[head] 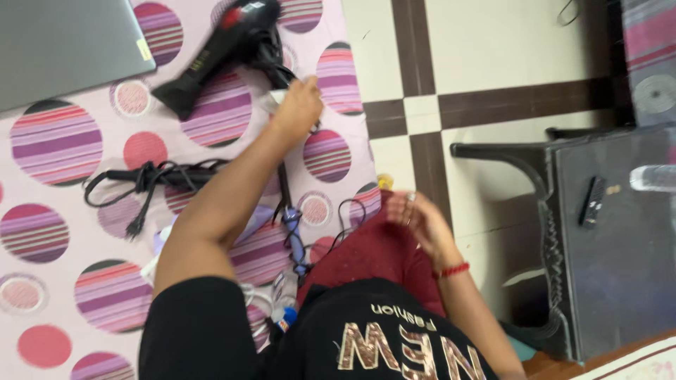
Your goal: The person wipes a purple iron, a black hair straightener, a black hair dryer, and a silver laptop with a white cloth. The person uses a spray bottle to apply liquid to the cloth before wiping the laptop.
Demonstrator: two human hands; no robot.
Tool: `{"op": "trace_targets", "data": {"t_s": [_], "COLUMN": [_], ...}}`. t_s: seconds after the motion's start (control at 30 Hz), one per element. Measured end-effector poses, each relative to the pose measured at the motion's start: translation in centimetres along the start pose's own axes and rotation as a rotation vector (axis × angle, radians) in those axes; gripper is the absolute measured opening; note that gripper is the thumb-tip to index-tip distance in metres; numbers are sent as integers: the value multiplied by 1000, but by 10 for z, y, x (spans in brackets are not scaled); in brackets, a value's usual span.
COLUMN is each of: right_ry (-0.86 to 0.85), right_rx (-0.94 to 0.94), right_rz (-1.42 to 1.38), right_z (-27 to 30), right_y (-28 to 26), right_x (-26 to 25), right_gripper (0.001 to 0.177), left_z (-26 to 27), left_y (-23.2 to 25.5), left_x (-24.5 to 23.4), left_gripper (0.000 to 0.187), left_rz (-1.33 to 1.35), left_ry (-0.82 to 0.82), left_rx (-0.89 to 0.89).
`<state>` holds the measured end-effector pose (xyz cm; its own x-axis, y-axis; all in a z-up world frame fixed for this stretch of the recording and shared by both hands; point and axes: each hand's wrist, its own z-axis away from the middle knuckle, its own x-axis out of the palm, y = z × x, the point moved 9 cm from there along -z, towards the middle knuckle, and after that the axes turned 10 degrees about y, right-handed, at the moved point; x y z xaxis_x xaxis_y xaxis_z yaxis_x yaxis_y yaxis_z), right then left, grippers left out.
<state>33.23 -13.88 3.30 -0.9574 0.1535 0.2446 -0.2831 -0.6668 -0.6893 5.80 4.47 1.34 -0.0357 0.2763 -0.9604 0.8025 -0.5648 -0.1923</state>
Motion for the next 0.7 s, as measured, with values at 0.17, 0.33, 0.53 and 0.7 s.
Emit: {"op": "trace_targets", "data": {"t_s": [0.17,0.33,0.53,0.7], "right_ry": [-84,-139,-164,-155], "right_rx": [-122,161,-40,1], "right_rz": [98,216,-3,106], "right_z": [-63,-82,-73,-33], "right_y": [6,94,102,101], "right_x": [28,79,92,73], "right_gripper": [45,42,30,31], "left_z": [58,117,125,133], "left_y": [137,214,152,37], "left_x": [-105,-162,-157,-121], "left_gripper": [14,21,42,31], "left_rz": [328,511,1192,887], "left_ry": [237,273,152,541], "left_rx": [220,313,-130,-836]}}
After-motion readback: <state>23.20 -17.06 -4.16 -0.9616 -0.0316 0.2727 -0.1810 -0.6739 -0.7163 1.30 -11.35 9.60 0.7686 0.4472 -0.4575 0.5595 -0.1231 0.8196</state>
